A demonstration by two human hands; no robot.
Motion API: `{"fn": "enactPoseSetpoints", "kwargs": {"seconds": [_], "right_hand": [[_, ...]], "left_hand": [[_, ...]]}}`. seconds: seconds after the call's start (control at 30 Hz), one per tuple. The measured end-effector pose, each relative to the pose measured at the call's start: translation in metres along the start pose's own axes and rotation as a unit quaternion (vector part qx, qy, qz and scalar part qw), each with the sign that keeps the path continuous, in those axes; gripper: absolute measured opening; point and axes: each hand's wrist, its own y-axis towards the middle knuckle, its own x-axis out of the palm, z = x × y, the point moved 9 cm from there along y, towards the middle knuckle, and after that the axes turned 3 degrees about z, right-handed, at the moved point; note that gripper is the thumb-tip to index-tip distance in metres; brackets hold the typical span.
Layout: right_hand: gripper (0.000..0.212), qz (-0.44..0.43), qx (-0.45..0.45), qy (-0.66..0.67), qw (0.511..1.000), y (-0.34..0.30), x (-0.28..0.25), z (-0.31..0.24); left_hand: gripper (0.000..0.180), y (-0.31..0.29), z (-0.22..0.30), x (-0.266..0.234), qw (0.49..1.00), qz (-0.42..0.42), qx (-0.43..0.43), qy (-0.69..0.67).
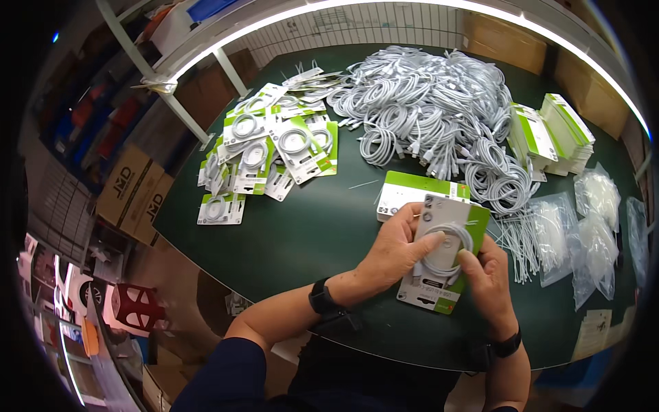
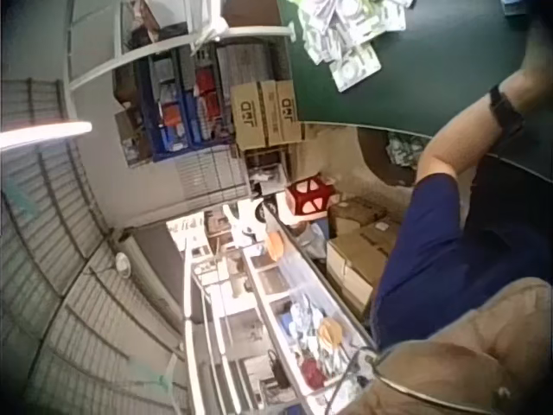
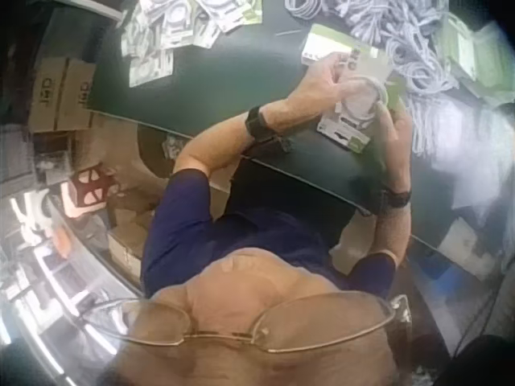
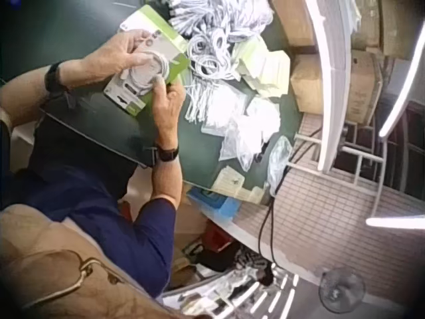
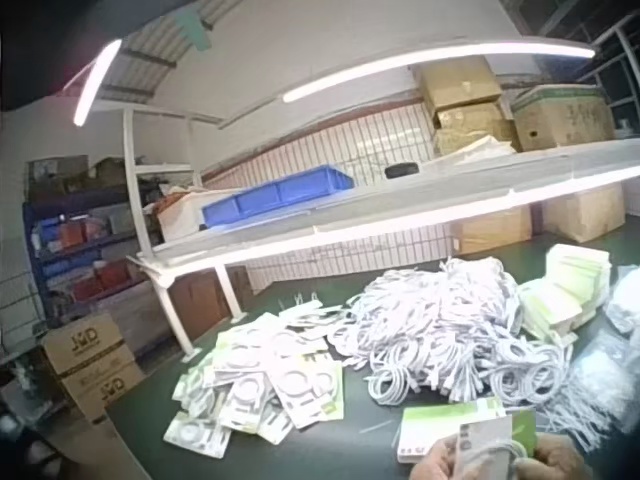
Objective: Pack white charging cables into retail packaging components at a factory workbench.
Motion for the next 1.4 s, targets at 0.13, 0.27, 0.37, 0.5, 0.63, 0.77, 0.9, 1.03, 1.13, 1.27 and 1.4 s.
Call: {"fn": "enactPoseSetpoints", "kwargs": {"seconds": [0.13, 0.27, 0.37, 0.5, 0.63, 0.77, 0.9, 1.03, 1.13, 1.27, 1.4], "right_hand": [[0.035, 0.053, -0.053, 0.026, 0.997, 0.005, -0.017, -0.005], [0.039, 0.053, -0.077, 0.027, 0.995, 0.005, -0.015, -0.007], [0.041, 0.048, -0.080, 0.037, 0.995, 0.004, -0.009, -0.012], [0.041, 0.055, -0.066, 0.040, 0.995, 0.001, -0.011, -0.013], [0.039, 0.070, -0.044, 0.009, 0.997, 0.000, -0.021, -0.002], [0.035, 0.043, -0.025, 0.007, 0.999, 0.002, -0.009, -0.004], [0.030, 0.021, 0.007, -0.020, 1.000, 0.006, -0.005, 0.012], [0.025, 0.008, 0.012, -0.048, 0.999, 0.009, -0.001, 0.018], [0.021, 0.008, 0.021, -0.063, 0.998, 0.010, -0.003, 0.018], [0.017, 0.017, 0.016, -0.073, 0.997, 0.009, -0.004, 0.022], [0.016, 0.012, 0.007, -0.084, 0.996, 0.009, 0.000, 0.018]], "left_hand": [[0.041, -0.006, 0.015, 0.010, 0.993, -0.081, 0.001, 0.081], [0.039, -0.012, 0.016, 0.015, 0.980, -0.144, -0.039, 0.129], [0.035, -0.015, 0.016, 0.005, 0.987, -0.131, -0.070, 0.069], [0.028, 0.004, 0.053, -0.061, 0.999, 0.005, 0.000, -0.043], [0.027, 0.036, 0.125, -0.161, 0.982, 0.131, 0.109, -0.083], [0.039, 0.031, 0.168, -0.297, 0.948, 0.246, 0.196, -0.050], [0.055, 0.006, 0.095, -0.327, 0.917, 0.376, 0.051, -0.127], [0.056, 0.018, 0.058, -0.291, 0.951, 0.304, 0.005, -0.057], [0.052, 0.032, 0.046, -0.247, 0.966, 0.257, -0.002, 0.022], [0.052, 0.078, 0.037, -0.203, 0.962, 0.187, 0.018, 0.199], [0.062, 0.120, 0.043, -0.165, 0.811, 0.132, 0.218, 0.527]]}}
